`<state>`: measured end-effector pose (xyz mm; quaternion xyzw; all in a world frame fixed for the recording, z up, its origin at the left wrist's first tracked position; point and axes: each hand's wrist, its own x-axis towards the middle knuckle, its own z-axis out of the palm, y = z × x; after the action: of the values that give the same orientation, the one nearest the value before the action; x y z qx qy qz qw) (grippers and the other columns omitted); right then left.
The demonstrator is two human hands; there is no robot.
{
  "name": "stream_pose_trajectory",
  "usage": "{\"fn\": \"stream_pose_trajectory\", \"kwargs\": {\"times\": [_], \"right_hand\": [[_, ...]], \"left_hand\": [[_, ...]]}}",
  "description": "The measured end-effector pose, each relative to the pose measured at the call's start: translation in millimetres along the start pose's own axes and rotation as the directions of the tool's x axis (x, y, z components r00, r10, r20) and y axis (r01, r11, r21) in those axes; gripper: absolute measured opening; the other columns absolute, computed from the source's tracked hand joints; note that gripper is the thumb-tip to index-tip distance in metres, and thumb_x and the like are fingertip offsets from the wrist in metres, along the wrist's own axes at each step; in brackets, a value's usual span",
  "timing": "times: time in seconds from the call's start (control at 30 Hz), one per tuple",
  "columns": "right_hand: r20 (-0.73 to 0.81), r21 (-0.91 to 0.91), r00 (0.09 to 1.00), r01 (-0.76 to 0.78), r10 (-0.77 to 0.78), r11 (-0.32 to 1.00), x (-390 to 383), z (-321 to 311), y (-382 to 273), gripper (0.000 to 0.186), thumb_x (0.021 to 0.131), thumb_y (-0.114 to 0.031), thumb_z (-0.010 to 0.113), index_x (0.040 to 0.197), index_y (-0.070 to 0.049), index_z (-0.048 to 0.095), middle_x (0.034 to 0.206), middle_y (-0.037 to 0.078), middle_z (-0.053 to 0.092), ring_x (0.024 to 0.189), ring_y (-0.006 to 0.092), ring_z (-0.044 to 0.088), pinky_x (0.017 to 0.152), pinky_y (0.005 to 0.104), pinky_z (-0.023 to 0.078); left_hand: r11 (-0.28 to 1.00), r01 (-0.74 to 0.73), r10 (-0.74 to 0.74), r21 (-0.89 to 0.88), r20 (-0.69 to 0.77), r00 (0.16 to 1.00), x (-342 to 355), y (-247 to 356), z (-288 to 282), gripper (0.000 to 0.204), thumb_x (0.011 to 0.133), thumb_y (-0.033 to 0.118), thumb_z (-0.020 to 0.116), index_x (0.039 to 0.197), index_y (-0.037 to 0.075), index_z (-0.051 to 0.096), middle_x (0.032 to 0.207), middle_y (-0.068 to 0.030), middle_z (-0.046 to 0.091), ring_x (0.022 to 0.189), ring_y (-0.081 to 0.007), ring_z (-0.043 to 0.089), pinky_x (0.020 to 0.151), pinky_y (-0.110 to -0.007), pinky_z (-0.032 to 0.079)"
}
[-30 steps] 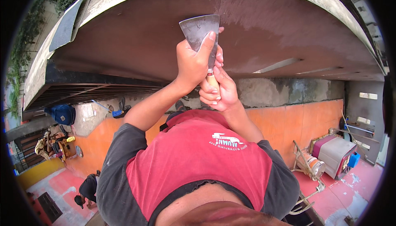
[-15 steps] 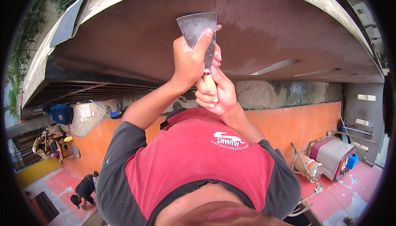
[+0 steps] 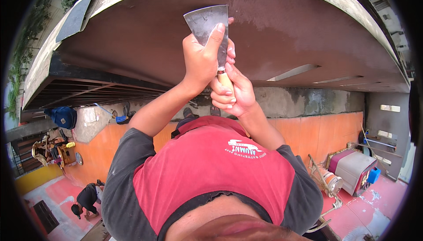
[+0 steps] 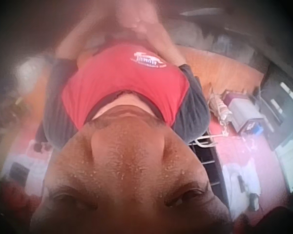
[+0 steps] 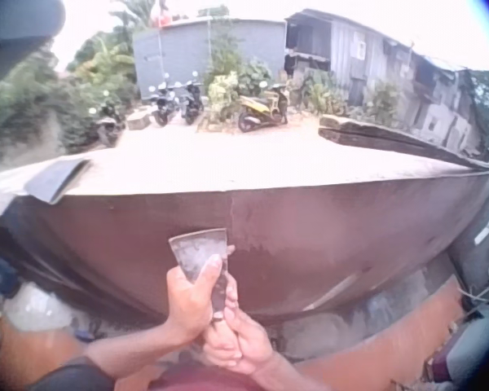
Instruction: The person walks toward a reddish-brown wall and uses a metal scraper to remove material from the surface. They repeatedly scrape small areas, pause to wipe the scraper, and continue scraping the same wall section.
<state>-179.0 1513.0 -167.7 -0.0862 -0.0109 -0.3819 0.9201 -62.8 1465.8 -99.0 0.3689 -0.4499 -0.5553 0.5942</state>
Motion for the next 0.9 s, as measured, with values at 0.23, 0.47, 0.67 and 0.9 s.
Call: {"fn": "stream_pose_trajectory", "kwargs": {"times": [0.23, 0.47, 0.67, 0.9], "right_hand": [[0.040, 0.046, 0.999, 0.006, -0.007, 0.999, 3.6, 0.1, 1.1, 0.024, 0.112, -0.039, 0.032, 0.125, -0.024, 0.046, 0.066, 0.003, 0.041, 0.041, 0.0076, 0.033, 0.037, 0.0228, 0.031], [0.082, 0.016, 0.996, 0.018, -0.019, 1.000, 6.6, 12.6, -4.1, 0.022, 0.112, -0.038, 0.033, 0.120, -0.023, 0.046, 0.067, 0.003, 0.042, 0.041, 0.0083, 0.034, 0.037, 0.0229, 0.032], [-0.009, 0.055, 1.000, 0.000, 0.001, 0.998, -3.1, 7.5, 6.1, 0.023, 0.112, -0.040, 0.032, 0.120, -0.024, 0.046, 0.067, 0.003, 0.042, 0.042, 0.0080, 0.033, 0.037, 0.0223, 0.032], [0.041, 0.024, 0.999, 0.005, -0.006, 1.000, 10.7, 19.6, -10.9, 0.025, 0.113, -0.038, 0.028, 0.128, -0.025, 0.044, 0.068, 0.004, 0.042, 0.043, 0.0090, 0.034, 0.038, 0.0223, 0.033]], "left_hand": [[1.000, -0.022, 0.022, 0.004, -0.003, 1.000, 0.3, 6.3, 0.0, 0.034, 0.106, 0.023, 0.056, 0.123, -0.005, 0.066, 0.067, -0.0071, 0.063, 0.058, -0.0117, 0.059, 0.055, -0.026, 0.049], [0.999, -0.049, 0.049, -0.007, 0.013, 0.999, 3.7, 17.8, 5.9, 0.034, 0.105, 0.023, 0.057, 0.124, -0.004, 0.066, 0.067, -0.0064, 0.063, 0.057, -0.0105, 0.059, 0.055, -0.026, 0.050], [1.000, -0.013, 0.013, 0.019, -0.019, 1.000, -2.4, 5.2, 1.5, 0.032, 0.105, 0.023, 0.058, 0.122, -0.003, 0.067, 0.067, -0.0067, 0.063, 0.056, -0.0105, 0.059, 0.053, -0.025, 0.050], [0.994, -0.108, 0.108, -0.001, 0.006, 0.994, 11.7, 23.9, 9.8, 0.033, 0.105, 0.024, 0.057, 0.122, -0.002, 0.067, 0.066, -0.0060, 0.063, 0.056, -0.0102, 0.059, 0.053, -0.025, 0.049]]}}
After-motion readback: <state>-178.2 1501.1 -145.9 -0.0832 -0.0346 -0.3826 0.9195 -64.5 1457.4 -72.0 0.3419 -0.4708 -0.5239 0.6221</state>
